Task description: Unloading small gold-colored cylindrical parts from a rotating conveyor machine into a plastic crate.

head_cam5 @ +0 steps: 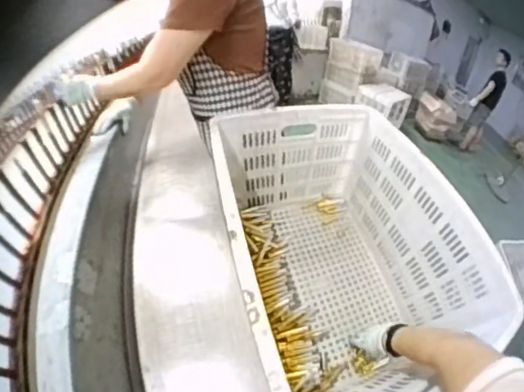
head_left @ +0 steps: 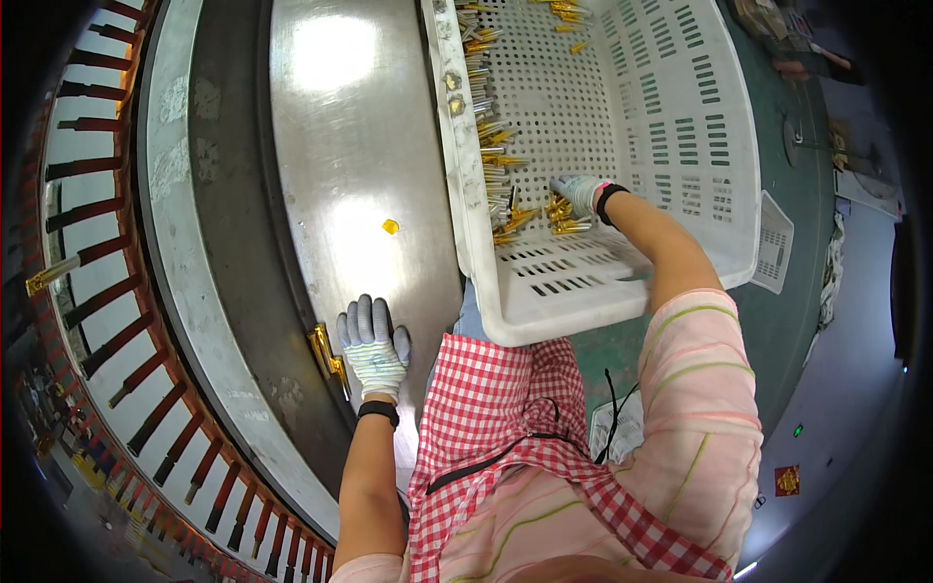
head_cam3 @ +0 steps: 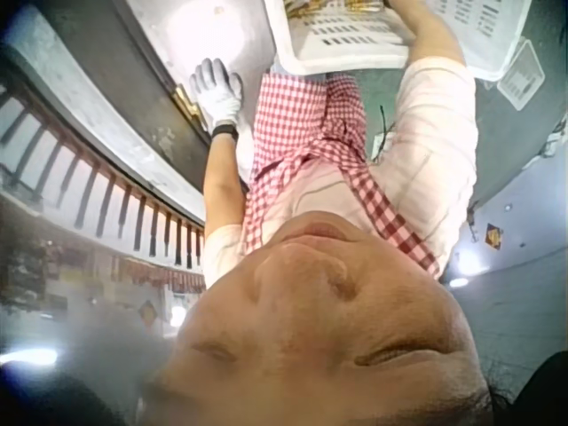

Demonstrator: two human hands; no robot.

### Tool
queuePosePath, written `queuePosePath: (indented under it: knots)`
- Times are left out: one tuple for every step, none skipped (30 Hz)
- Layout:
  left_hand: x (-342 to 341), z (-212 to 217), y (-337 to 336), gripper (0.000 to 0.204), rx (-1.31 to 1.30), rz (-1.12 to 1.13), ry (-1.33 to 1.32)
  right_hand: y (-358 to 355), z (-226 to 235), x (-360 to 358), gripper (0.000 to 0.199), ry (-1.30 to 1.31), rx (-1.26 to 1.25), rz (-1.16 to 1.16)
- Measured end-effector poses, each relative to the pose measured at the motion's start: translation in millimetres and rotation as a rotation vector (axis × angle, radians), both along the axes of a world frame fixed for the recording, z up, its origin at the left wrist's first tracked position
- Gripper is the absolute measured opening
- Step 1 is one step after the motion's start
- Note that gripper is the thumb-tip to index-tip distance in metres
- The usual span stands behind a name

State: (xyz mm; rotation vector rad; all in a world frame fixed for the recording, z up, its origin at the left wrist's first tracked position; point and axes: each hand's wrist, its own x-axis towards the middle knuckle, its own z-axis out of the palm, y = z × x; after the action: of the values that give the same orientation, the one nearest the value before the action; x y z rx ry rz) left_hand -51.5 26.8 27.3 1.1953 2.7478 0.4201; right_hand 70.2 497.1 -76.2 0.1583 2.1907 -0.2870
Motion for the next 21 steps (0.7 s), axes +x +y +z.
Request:
queuePosePath:
  knots:
    - [0.5, -0.5, 0.6, 0.051, 0.009, -0.005, 0.014, 2.4, 3.9, -0.3, 0.057, 0.000, -0.051, -0.053]
    - [1.6, -1.1, 1.1, 0.051, 0.019, -0.010, 0.028, 7.2, 6.7, -5.4, 0.066, -0.096, -0.023, 0.002]
    - [1.2, -0.7, -1.3, 0.051, 0.020, 0.000, 0.039, 5.7, 19.0, -23.0, 0.066, -0.085, -0.022, 0.012]
    - [1.0, -0.2, -1.9, 0.052, 0.026, -0.003, 0.042, 7.5, 33.9, -37.3, 0.068, -0.119, 0.012, -0.093]
    - [0.5, 0.7, -2.4, 0.052, 0.033, -0.005, 0.046, 10.5, 44.0, -49.6, 0.070, -0.151, 0.045, -0.197]
    - [0.6, 1.1, 5.7, 0.052, 0.059, -0.013, 0.036, 32.7, 53.9, -50.1, 0.064, -0.141, 0.045, -0.308]
    - [-0.6, 1.9, 0.9, 0.052, 0.063, 0.006, 0.051, 30.0, 69.9, -67.9, 0.056, 0.013, 0.008, -0.329]
    - [-1.9, 1.7, -2.7, 0.052, 0.056, 0.010, 0.037, 30.8, 89.7, -85.9, 0.049, 0.166, -0.036, -0.347]
    - [-5.6, 3.9, -8.5, 0.052, 0.041, 0.028, 0.033, 20.8, 113.9, -98.4, 0.040, 0.381, -0.066, -0.353]
    - [-7.8, 13.1, -3.1, 0.053, -0.039, 0.028, -0.055, 16.7, 136.7, -102.9, 0.035, 0.399, -0.230, -0.600]
    - [-12.1, 16.2, -3.2, 0.054, -0.089, -0.024, -0.048, 12.4, 164.8, -107.6, 0.031, 0.479, -0.234, -0.648]
    - [-16.9, 15.3, -2.2, 0.051, -0.081, -0.058, -0.132, -4.6, 200.2, -106.9, 0.028, 0.713, -0.287, -0.768]
    - [-10.7, 12.1, 4.4, 0.050, -0.053, -0.088, -0.065, -19.6, 236.0, -109.3, 0.029, 0.862, -0.242, -0.785]
    - [-12.4, 16.1, 13.8, 0.052, -0.085, -0.111, -0.145, -25.0, 255.4, -108.5, 0.030, 0.957, -0.338, -0.867]
    - [-7.0, 0.3, 3.3, 0.054, -0.004, -0.082, -0.071, -49.1, 274.8, -119.7, 0.028, 1.030, -0.422, -0.854]
    - [-3.9, -2.7, 4.4, 0.056, 0.098, -0.067, -0.076, -74.6, 304.1, -122.7, 0.026, 1.041, -0.580, -0.855]
    - [-2.0, -6.3, 3.3, 0.056, 0.154, -0.055, -0.061, -110.1, 332.7, -128.3, 0.025, 1.058, -0.635, -0.834]
    - [-7.8, 1.6, -3.4, 0.057, 0.162, -0.058, -0.036, -152.4, 355.9, -136.3, 0.025, 1.072, -0.686, -0.867]
    - [-8.6, 3.4, -6.1, 0.057, 0.192, -0.056, -0.001, -193.0, 369.6, -137.4, 0.024, 1.085, -0.779, -0.835]
    - [-10.1, 5.1, -10.1, 0.057, 0.201, -0.034, 0.015, -231.1, 380.1, -140.7, 0.023, 1.068, -0.894, -0.775]
    - [-9.9, 3.4, -12.4, 0.058, 0.187, -0.042, 0.020, -262.4, 377.1, -145.7, 0.022, 0.970, -1.097, -0.732]
